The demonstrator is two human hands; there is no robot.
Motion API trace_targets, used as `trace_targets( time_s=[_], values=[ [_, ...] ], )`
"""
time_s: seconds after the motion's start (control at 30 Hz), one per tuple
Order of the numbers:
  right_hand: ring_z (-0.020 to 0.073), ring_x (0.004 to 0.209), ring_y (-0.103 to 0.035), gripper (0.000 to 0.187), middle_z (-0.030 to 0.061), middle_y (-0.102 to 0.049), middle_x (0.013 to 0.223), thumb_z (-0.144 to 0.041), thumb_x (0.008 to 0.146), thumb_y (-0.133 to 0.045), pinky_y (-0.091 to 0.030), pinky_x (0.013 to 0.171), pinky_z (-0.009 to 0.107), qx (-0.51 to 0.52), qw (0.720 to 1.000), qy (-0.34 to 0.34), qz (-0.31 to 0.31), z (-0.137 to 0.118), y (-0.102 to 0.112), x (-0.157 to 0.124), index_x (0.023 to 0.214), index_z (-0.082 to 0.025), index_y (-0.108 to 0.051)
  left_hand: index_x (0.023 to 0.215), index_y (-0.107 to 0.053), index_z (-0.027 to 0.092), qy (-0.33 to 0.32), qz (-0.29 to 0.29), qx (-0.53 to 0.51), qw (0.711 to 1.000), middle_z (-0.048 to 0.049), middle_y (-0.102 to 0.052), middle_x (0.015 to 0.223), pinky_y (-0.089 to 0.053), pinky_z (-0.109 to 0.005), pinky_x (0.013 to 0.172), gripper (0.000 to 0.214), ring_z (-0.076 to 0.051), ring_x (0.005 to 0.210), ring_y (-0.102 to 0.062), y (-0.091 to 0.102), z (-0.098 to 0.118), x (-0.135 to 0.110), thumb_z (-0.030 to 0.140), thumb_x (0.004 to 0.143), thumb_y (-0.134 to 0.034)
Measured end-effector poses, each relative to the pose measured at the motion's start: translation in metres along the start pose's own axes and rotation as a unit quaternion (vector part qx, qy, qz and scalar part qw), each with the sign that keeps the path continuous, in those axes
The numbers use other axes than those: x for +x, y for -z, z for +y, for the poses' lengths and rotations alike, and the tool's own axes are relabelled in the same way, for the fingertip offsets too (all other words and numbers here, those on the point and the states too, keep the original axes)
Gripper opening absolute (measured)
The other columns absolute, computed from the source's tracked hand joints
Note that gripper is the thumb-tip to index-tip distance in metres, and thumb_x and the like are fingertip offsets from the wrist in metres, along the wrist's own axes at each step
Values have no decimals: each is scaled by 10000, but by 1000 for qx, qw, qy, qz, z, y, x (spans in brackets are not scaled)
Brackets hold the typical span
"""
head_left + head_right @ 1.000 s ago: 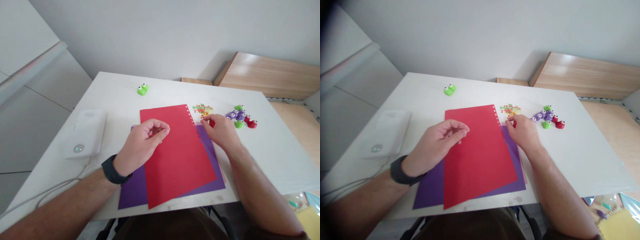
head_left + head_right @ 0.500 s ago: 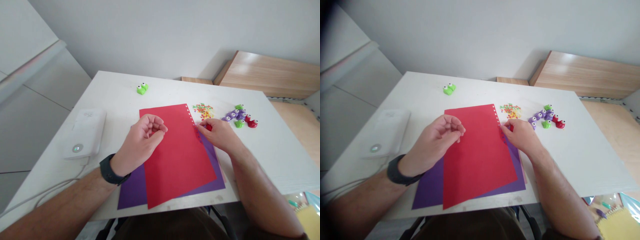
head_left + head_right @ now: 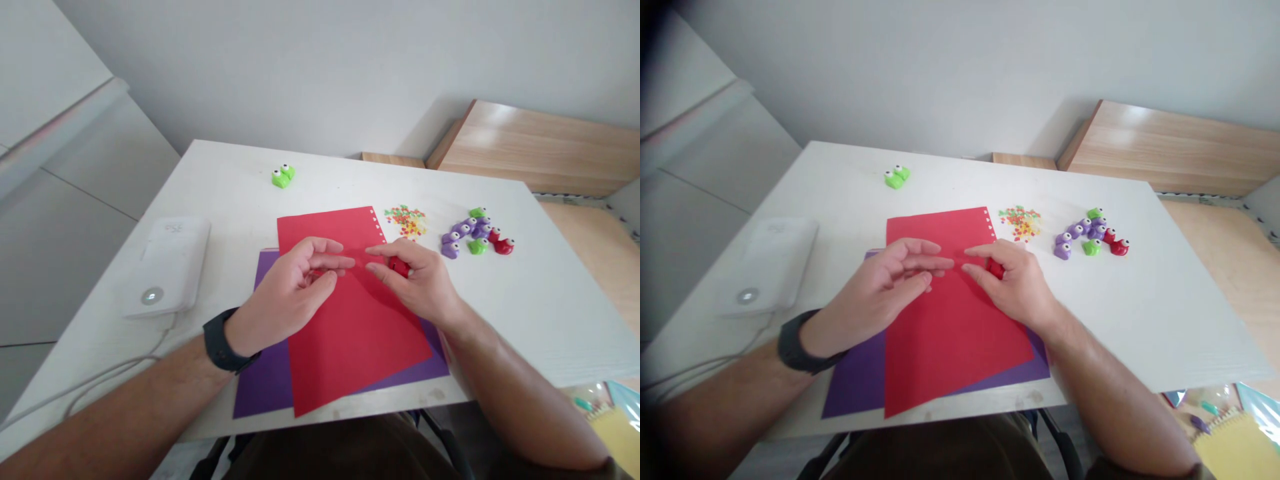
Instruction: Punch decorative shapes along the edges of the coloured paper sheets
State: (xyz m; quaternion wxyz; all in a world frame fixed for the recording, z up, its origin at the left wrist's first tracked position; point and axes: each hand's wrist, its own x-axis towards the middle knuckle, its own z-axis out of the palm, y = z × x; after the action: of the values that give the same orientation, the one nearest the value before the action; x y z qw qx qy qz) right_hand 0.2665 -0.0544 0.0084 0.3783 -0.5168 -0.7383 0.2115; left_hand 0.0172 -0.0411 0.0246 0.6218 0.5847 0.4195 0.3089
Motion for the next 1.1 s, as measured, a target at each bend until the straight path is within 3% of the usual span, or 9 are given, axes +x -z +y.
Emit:
trace_targets(
  time_s=[0.2,0.4,0.53,0.7,0.83,0.97,1.1],
  values=[
    [174,816,-710,108,32,-787,927,-251,993,-759,-570,777,327,23,998,45,-29,-7,-8,-1,1082,-263,-817,1358,-555,225,-5,-33,19,999,-138,-755,1376,-577,-370,941,356,-257,1191,-755,-2,-1,-3,296,1028,-670],
    [185,818,-708,85,35,-783,909,-245,1003,-732,-570,765,338,15,998,46,-32,-8,-6,-1,1005,-263,-815,1377,-549,226,12,-48,24,999,-142,-759,1371,-591,-350,856,379,-258,1130,-780,-3,-1,-5,318,1030,-669],
    [183,803,-697,107,30,-766,887,-244,1006,-713,-555,754,332,8,998,44,-33,-8,-1,1,970,-259,-812,1385,-538,221,14,-55,9,998,-141,-754,1385,-584,-360,894,384,-247,1162,-766,-3,-1,-4,302,1032,-666],
    [208,790,-681,155,45,-754,860,-305,999,-676,-535,773,356,-92,994,-31,56,10,14,9,915,-239,-789,1296,-577,201,7,-16,18,1000,-145,-769,1347,-570,-410,967,304,-251,1146,-765,-1,0,0,278,1016,-665],
    [236,787,-668,221,86,-751,884,-359,976,-661,-502,771,370,-249,955,-107,121,37,32,17,908,-204,-804,1239,-595,187,5,22,17,1000,-151,-773,1312,-571,-422,983,288,-255,1137,-765,2,-3,4,323,1004,-690],
    [253,804,-677,248,100,-754,888,-337,979,-621,-459,747,365,-317,933,-138,104,52,41,19,941,-198,-822,1220,-623,190,-3,73,47,996,-122,-779,1231,-568,-398,955,341,-251,1114,-752,6,-8,7,398,978,-744],
    [259,787,-675,276,98,-760,871,-403,988,-650,-423,713,362,-340,924,-148,90,51,39,19,896,-203,-817,1154,-663,196,-15,107,96,990,-61,-752,1039,-557,-333,812,330,-209,927,-722,8,-10,9,434,956,-775]
  ],
)
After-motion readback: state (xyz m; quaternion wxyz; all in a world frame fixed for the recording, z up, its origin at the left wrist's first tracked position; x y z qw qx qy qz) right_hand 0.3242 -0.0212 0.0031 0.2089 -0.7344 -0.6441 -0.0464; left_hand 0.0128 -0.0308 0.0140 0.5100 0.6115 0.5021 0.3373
